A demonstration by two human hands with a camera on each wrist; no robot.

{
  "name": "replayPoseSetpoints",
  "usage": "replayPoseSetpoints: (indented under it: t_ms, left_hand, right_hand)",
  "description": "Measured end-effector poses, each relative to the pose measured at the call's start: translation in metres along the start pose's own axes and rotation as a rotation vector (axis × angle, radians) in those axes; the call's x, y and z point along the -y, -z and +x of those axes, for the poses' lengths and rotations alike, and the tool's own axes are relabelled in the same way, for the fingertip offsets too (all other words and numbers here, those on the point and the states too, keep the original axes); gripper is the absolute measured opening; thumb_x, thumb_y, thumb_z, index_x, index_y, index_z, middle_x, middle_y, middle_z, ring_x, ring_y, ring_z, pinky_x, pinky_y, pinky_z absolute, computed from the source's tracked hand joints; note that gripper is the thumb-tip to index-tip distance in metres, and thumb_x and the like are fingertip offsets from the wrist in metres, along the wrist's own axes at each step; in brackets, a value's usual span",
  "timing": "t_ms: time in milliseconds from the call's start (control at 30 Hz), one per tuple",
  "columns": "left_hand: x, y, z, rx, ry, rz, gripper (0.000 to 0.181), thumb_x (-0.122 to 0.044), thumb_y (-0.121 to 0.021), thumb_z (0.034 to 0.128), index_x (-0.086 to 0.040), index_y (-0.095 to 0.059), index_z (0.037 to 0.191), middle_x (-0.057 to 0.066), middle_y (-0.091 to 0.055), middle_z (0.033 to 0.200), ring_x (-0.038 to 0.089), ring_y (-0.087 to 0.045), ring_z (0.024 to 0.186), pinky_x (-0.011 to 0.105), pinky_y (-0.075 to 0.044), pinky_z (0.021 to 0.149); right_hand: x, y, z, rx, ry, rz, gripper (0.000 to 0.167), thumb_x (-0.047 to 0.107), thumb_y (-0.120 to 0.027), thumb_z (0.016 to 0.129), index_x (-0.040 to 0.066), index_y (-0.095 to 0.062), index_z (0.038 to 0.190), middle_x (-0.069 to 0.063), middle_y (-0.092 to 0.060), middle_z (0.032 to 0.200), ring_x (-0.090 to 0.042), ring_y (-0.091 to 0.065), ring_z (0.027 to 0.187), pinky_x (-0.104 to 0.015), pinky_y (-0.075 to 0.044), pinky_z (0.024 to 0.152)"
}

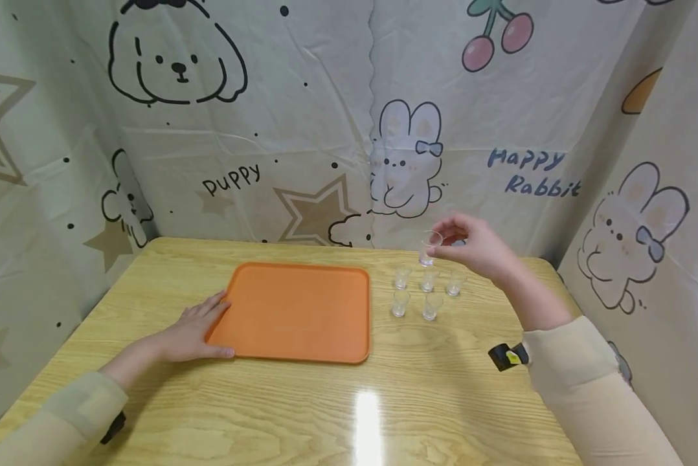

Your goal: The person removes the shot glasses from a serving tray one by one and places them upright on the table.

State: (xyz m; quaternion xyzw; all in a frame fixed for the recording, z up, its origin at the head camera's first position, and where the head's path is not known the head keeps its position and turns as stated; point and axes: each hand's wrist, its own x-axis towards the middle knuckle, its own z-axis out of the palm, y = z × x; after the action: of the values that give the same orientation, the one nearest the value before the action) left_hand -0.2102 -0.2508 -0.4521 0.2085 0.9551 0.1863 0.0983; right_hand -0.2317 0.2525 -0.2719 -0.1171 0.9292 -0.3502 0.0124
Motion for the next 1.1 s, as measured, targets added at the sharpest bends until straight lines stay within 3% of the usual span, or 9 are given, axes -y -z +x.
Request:
replayPoseSetpoints:
  t_ms: [300,533,600,900,1100]
  left_hand:
    - [0.002,-0.001,0.0,-0.01,0.003,0.006,0.112,-0.07,-0.064,0.0726,0.001,-0.022,0.149,0.017,-0.004,0.158,0.05,-0.015,0.137,0.072,-0.01,0.102]
    - [0.001,-0.001,0.001,-0.009,-0.002,0.014,0.112,-0.07,-0.064,0.0729,0.001,-0.022,0.149,0.018,-0.005,0.157,0.05,-0.016,0.137,0.072,-0.011,0.102]
    - [0.0,0.0,0.002,-0.006,-0.003,0.012,0.112,-0.069,-0.064,0.073,0.002,-0.022,0.149,0.018,-0.005,0.157,0.05,-0.016,0.137,0.072,-0.011,0.102]
    - [-0.002,0.0,0.0,-0.005,-0.004,0.001,0.111,-0.067,-0.065,0.0734,0.002,-0.022,0.148,0.019,-0.005,0.157,0.05,-0.015,0.137,0.071,-0.011,0.103]
    - [-0.001,0.001,0.001,-0.002,-0.001,0.007,0.112,-0.068,-0.065,0.0729,0.002,-0.022,0.149,0.019,-0.005,0.157,0.05,-0.015,0.137,0.07,-0.011,0.103]
  right_hand:
    - [-0.055,-0.004,-0.025,-0.059,-0.075,-0.036,0.052,0.042,-0.066,0.087,0.004,-0.053,0.119,-0.014,-0.058,0.117,-0.025,-0.05,0.106,-0.04,-0.044,0.086]
    - [-0.097,-0.025,-0.036,-0.096,-0.11,-0.003,0.053,0.036,-0.067,0.087,-0.001,-0.054,0.121,-0.018,-0.06,0.116,-0.005,-0.052,0.091,-0.014,-0.045,0.074]
    - [-0.106,-0.033,-0.038,-0.1,-0.125,0.014,0.054,0.036,-0.068,0.087,-0.002,-0.053,0.122,-0.019,-0.06,0.116,-0.002,-0.051,0.088,-0.011,-0.044,0.072]
    - [-0.137,-0.063,-0.039,-0.085,-0.21,0.07,0.053,0.03,-0.069,0.087,-0.004,-0.052,0.124,-0.022,-0.059,0.119,-0.015,-0.055,0.096,-0.011,-0.045,0.072]
    - [-0.15,-0.072,-0.033,-0.082,-0.246,0.085,0.05,0.026,-0.069,0.088,-0.004,-0.052,0.124,-0.024,-0.057,0.121,-0.025,-0.055,0.103,-0.013,-0.045,0.072]
